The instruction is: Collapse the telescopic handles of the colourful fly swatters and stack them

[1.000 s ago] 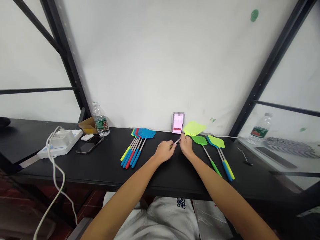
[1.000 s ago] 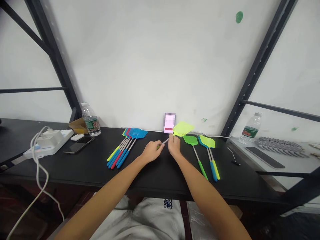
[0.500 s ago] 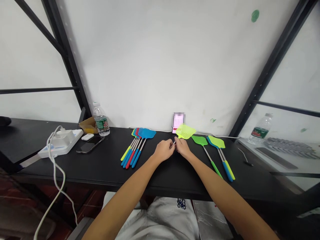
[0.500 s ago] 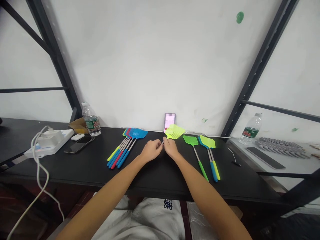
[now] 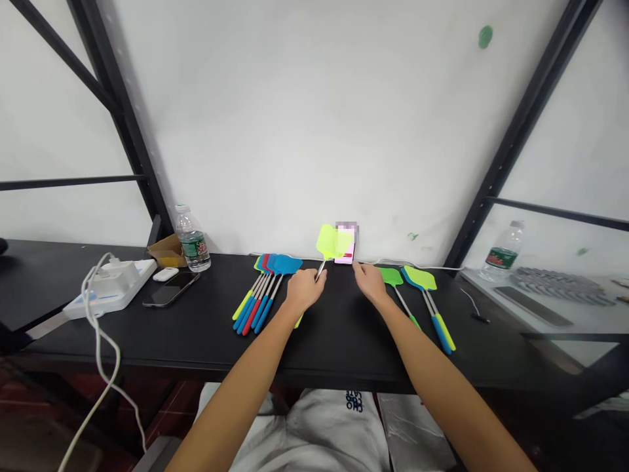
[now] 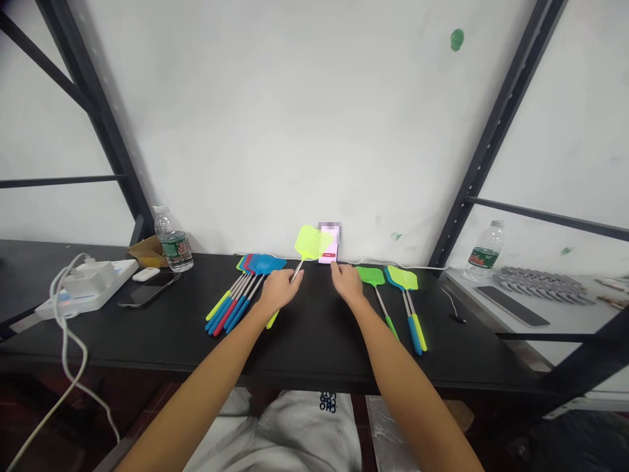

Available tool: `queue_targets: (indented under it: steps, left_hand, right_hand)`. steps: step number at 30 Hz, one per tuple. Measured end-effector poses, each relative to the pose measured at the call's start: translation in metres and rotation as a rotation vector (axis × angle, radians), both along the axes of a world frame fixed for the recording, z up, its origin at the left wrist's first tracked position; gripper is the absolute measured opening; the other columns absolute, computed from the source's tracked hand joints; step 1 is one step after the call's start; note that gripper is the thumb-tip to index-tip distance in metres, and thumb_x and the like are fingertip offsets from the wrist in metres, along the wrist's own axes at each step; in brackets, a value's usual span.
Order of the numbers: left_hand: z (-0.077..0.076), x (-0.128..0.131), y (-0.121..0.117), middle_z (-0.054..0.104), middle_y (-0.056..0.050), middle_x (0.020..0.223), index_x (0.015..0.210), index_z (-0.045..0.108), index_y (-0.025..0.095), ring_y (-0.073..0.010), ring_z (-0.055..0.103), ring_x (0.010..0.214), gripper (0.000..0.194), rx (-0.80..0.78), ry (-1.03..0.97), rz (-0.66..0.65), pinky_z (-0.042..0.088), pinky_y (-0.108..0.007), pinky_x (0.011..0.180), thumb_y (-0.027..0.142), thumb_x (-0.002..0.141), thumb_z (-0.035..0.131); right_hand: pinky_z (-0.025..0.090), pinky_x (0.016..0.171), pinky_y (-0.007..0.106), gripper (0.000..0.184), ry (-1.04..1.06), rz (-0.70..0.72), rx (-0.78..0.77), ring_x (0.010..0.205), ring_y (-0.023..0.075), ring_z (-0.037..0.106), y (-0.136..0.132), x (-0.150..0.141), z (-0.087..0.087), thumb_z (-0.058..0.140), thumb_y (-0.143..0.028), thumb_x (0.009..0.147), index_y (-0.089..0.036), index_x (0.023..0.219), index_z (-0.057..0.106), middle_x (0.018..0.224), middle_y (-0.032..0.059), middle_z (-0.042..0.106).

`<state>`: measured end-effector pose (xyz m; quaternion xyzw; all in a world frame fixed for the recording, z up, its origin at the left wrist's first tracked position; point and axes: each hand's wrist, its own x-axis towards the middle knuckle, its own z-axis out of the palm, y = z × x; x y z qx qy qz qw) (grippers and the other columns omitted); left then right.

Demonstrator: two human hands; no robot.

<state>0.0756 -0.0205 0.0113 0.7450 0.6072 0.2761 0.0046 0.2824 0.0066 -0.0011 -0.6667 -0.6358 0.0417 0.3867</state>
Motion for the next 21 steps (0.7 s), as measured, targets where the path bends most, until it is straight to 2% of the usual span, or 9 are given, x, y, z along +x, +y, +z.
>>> queue_targets:
  steps: [4, 7, 10, 15, 21]
  left_hand:
    - [0.001, -0.015, 0.004, 0.069, -0.014, 0.088, 0.084, 0.069, 0.017, -0.0271, 0.066, 0.088, 0.054, -0.032, 0.083, 0.130, 0.045, -0.033, 0.074, 0.053, 0.095, 0.029]
    - [0.000, -0.029, 0.009, 0.068, -0.018, 0.097, 0.096, 0.069, 0.014, -0.0302, 0.065, 0.095, 0.046, -0.102, 0.134, 0.254, 0.047, -0.037, 0.079, 0.047, 0.094, 0.037]
    - [-0.001, -0.042, 0.015, 0.067, -0.020, 0.102, 0.102, 0.067, 0.012, -0.0316, 0.065, 0.098, 0.041, -0.157, 0.126, 0.360, 0.048, -0.038, 0.080, 0.043, 0.092, 0.042]
    - [-0.002, -0.053, 0.021, 0.065, -0.020, 0.109, 0.102, 0.066, 0.013, -0.0309, 0.064, 0.100, 0.028, -0.213, 0.148, 0.372, 0.049, -0.037, 0.081, 0.027, 0.086, 0.049]
    - [-0.002, -0.056, 0.022, 0.062, -0.021, 0.113, 0.108, 0.065, 0.012, -0.0321, 0.058, 0.111, 0.031, -0.236, 0.176, 0.352, 0.048, -0.036, 0.085, 0.019, 0.081, 0.051]
  right_hand:
    - [0.041, 0.070, 0.031, 0.046, -0.093, -0.234, -0.088, 0.081, 0.0259, 0.063, 0.000, 0.021, 0.007, 0.034, -0.042, 0.093, -0.016, 0.073, 0.066, 0.080, 0.0147, 0.067]
    - [0.043, 0.081, 0.036, 0.035, -0.148, -0.403, -0.168, 0.100, 0.0319, 0.060, 0.000, 0.032, 0.006, 0.045, -0.036, 0.088, -0.011, 0.097, 0.067, 0.102, 0.0207, 0.065]
    - [0.040, 0.091, 0.041, 0.047, -0.180, -0.517, -0.232, 0.114, 0.0369, 0.053, 0.002, 0.039, 0.002, 0.055, -0.038, 0.082, -0.006, 0.117, 0.059, 0.120, 0.0261, 0.056]
    - [0.039, 0.094, 0.045, 0.059, -0.139, -0.568, -0.357, 0.120, 0.0381, 0.049, 0.005, 0.050, -0.001, 0.063, -0.039, 0.077, -0.004, 0.124, 0.052, 0.125, 0.0296, 0.051]
    - [0.044, 0.089, 0.043, 0.058, -0.095, -0.583, -0.433, 0.118, 0.0388, 0.052, 0.004, 0.059, 0.001, 0.067, -0.033, 0.073, -0.006, 0.124, 0.055, 0.124, 0.0290, 0.053]
